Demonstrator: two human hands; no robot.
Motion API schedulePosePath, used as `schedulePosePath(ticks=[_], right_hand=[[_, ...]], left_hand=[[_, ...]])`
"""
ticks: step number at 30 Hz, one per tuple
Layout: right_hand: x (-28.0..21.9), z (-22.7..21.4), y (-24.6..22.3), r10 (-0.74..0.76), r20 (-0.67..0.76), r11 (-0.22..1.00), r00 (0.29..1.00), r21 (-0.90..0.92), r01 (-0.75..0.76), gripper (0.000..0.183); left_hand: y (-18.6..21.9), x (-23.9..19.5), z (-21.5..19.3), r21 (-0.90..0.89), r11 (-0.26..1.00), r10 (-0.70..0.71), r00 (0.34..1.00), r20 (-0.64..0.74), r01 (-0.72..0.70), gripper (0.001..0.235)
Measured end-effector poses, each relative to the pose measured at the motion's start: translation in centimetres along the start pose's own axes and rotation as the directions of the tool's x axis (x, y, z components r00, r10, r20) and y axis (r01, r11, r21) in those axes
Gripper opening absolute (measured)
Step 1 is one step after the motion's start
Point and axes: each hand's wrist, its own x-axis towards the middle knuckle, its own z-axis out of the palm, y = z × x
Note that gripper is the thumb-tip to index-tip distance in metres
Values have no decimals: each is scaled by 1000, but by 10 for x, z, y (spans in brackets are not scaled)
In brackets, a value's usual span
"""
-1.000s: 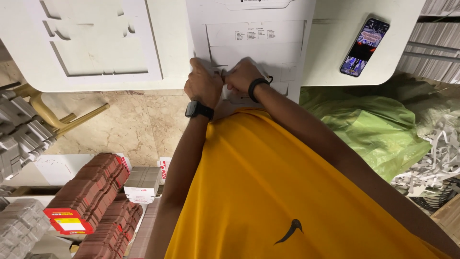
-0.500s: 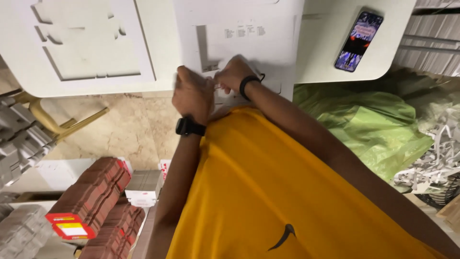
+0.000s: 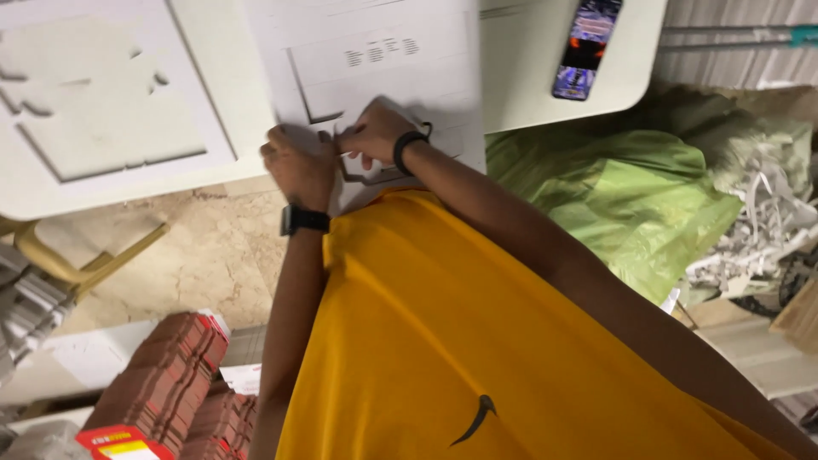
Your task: Punching out pre-cut cardboard shapes from sheets and folding them into boxes.
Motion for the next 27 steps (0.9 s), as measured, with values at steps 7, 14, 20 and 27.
schedulePosePath(ticks=[7, 14, 20, 27], right_hand=[[-5, -5, -1, -9, 17, 1000, 1000, 14, 9, 32], [26, 9, 6, 165, -8, 979, 986, 120, -163, 45], [-4, -4, -32, 215, -53, 959, 975, 200, -200, 60], [-2, -4, -38, 181, -95, 962, 979, 224, -156, 52]], left_hand=[[2, 26, -31, -107, 992, -28, 942, 336, 67, 67], [15, 23, -57, -149, 986, -4, 907, 421, 74, 54], [34, 9, -72, -140, 985, -29, 903, 429, 98, 49], [78, -10, -94, 40, 998, -63, 945, 322, 53, 40]])
